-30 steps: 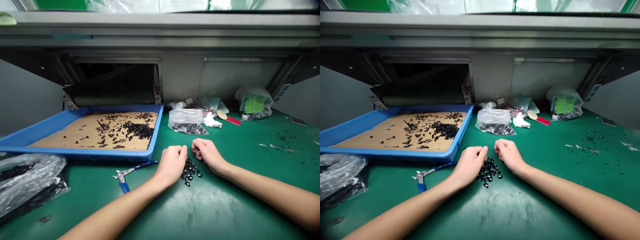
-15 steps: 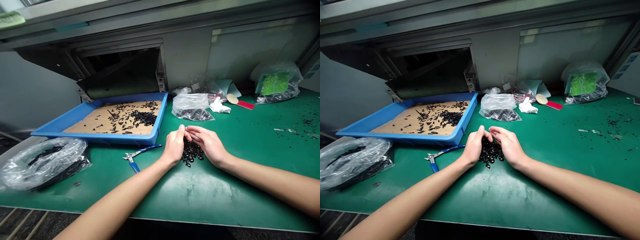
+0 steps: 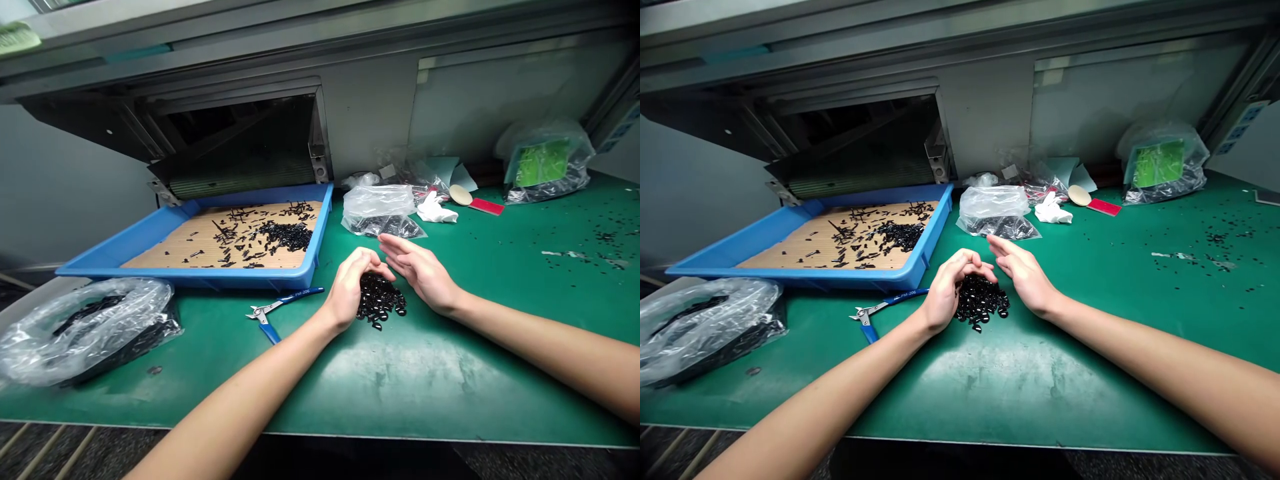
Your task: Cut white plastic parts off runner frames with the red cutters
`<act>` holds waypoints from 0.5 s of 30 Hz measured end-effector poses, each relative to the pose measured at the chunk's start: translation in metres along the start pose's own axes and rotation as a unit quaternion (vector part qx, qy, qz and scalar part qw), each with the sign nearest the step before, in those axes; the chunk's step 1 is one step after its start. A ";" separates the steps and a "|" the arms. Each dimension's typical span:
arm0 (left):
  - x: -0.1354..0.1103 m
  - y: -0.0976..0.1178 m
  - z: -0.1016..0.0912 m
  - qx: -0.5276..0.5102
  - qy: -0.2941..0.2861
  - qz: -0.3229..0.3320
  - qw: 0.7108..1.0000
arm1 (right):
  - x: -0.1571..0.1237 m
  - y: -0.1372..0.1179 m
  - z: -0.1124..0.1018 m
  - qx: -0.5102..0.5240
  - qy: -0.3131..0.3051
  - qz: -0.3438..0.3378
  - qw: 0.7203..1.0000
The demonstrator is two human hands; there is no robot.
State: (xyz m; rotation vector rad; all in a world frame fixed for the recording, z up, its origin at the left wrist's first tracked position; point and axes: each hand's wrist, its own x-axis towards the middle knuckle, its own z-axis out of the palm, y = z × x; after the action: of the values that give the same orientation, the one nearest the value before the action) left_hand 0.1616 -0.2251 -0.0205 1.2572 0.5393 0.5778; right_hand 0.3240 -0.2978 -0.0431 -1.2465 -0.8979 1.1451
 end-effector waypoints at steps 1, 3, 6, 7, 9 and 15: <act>-0.001 0.002 0.000 -0.002 -0.005 -0.006 1.000 | 0.001 -0.002 -0.004 -0.011 -0.006 -0.015 1.000; -0.003 0.006 0.000 0.002 -0.010 -0.010 1.000 | 0.005 -0.008 -0.017 -0.088 -0.009 -0.058 0.994; -0.005 0.009 -0.001 0.036 -0.005 0.005 0.999 | 0.013 -0.014 -0.040 -0.270 -0.001 -0.084 0.959; -0.005 0.009 -0.001 0.048 0.000 0.013 0.999 | 0.015 -0.014 -0.046 -0.321 -0.007 -0.074 0.944; -0.005 0.007 -0.001 0.058 0.010 0.026 0.998 | 0.017 -0.010 -0.054 -0.399 -0.041 -0.047 0.915; 0.001 -0.004 0.002 0.091 0.053 0.027 0.994 | 0.005 -0.003 -0.038 -0.468 -0.161 -0.085 0.865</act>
State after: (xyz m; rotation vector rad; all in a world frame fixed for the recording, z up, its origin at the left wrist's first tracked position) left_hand 0.1637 -0.2263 -0.0238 1.4227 0.6601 0.6546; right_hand 0.3626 -0.3016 -0.0457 -1.7015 -1.9224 0.7722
